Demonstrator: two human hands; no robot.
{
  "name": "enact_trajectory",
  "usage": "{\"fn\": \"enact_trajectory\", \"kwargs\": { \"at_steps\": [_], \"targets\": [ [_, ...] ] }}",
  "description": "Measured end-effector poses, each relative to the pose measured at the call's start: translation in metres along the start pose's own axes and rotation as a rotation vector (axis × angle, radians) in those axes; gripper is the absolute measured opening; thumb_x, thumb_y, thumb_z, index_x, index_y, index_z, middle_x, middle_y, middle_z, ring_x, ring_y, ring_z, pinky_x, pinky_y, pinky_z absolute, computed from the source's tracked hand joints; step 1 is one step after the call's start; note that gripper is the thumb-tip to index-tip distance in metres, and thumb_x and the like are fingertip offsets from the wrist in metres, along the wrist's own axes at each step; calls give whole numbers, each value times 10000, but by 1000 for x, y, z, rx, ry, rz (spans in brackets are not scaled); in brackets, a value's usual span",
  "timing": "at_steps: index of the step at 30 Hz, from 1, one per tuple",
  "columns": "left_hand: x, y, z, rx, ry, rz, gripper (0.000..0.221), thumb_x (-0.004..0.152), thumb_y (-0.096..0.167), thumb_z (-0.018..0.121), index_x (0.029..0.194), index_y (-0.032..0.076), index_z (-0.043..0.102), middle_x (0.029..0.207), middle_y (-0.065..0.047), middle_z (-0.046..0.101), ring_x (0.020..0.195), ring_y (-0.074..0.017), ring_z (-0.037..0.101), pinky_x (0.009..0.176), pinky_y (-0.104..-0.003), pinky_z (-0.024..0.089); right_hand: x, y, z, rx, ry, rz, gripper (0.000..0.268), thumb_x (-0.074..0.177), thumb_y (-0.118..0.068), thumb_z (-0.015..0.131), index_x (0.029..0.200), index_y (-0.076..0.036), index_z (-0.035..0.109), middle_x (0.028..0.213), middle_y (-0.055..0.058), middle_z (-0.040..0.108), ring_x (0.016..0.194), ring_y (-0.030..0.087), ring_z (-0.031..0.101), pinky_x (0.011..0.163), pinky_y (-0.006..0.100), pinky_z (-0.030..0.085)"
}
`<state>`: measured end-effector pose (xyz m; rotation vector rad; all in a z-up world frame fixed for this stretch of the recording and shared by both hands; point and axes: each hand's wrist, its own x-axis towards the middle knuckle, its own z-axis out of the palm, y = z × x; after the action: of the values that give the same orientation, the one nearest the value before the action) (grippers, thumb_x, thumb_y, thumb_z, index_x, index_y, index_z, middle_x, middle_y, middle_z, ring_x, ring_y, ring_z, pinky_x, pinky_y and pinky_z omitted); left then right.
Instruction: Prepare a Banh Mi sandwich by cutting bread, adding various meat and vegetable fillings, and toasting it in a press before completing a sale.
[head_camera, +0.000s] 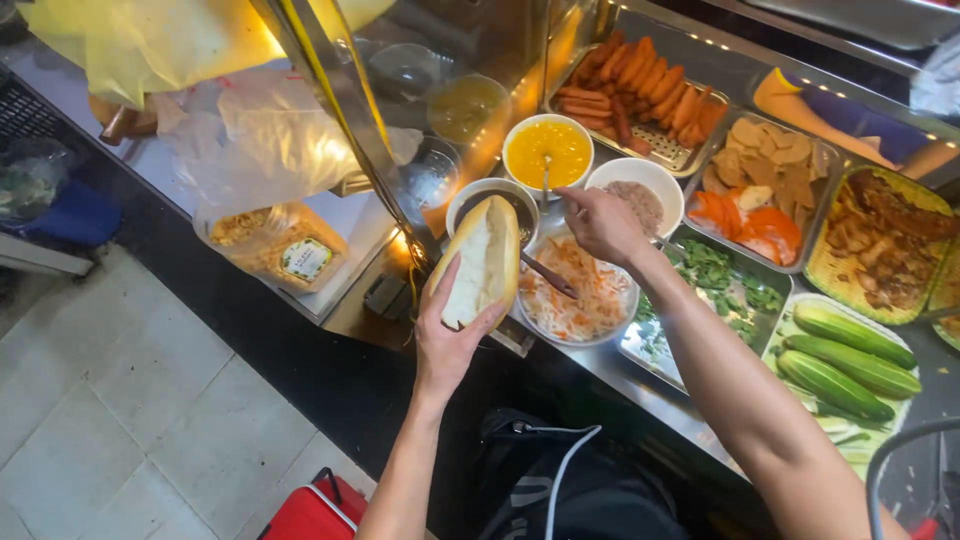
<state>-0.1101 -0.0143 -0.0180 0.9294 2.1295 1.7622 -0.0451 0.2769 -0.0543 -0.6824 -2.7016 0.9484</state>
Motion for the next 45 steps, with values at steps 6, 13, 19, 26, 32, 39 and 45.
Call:
{"fn": "enact_trajectory", "kwargs": {
  "at_steps": [6,13,19,26,32,39,45],
  "targets": [
    [33,-20,-25,4,27,-154,861,761,142,895,1510,58,480,1417,-179,630,1240,-237,658,1056,-350,510,50,10,29,-170,-80,-157,282,898,-180,675,1165,-171,765,991,126,686,899,327,690,767,463,561],
    [47,-42,-18,-38,28,-101,870,781,93,889,1537,61,461,1444,-177,588,1282,-262,623,1079,-372,508,68,18,2,-109,260,-225,184,1070,-157,654,1163,-26,744,1005,167,715,907,344,693,808,444,558],
    [64,-50,-5,-73,-21,-107,902,780,62,879,1563,88,431,1470,-171,576,1329,-258,603,1121,-373,494,69,2,-1,110,288,-223,214,1096,-154,614,1205,-5,721,998,187,734,860,289,738,771,388,581],
    [74,-45,-2,23,3,-159,971,700,67,915,1544,88,436,1442,-162,543,1316,-280,592,1113,-381,493,63,4,23,79,195,-156,242,1081,-187,616,1180,-13,751,976,184,754,808,273,726,729,384,569],
    [76,-55,2,69,-36,-86,1022,712,44,912,1585,98,384,1526,-176,468,1388,-309,520,1165,-418,438,50,24,35,528,217,154,328,1102,-253,542,1186,2,729,940,100,766,817,164,712,739,317,556],
    [90,-59,20,128,-45,-123,1071,687,118,936,1590,128,360,1545,-201,402,1421,-339,484,1171,-441,453,27,25,8,1408,298,570,347,1054,-210,607,1235,84,642,905,61,693,796,112,645,771,262,538],
    [101,-40,47,311,-92,21,1188,628,170,980,1594,151,288,1532,-232,377,1395,-447,452,1139,-477,448,-18,-8,-22,759,207,71,295,1099,-173,571,1296,19,676,1055,120,751,908,156,715,785,262,593]
  ]
}}
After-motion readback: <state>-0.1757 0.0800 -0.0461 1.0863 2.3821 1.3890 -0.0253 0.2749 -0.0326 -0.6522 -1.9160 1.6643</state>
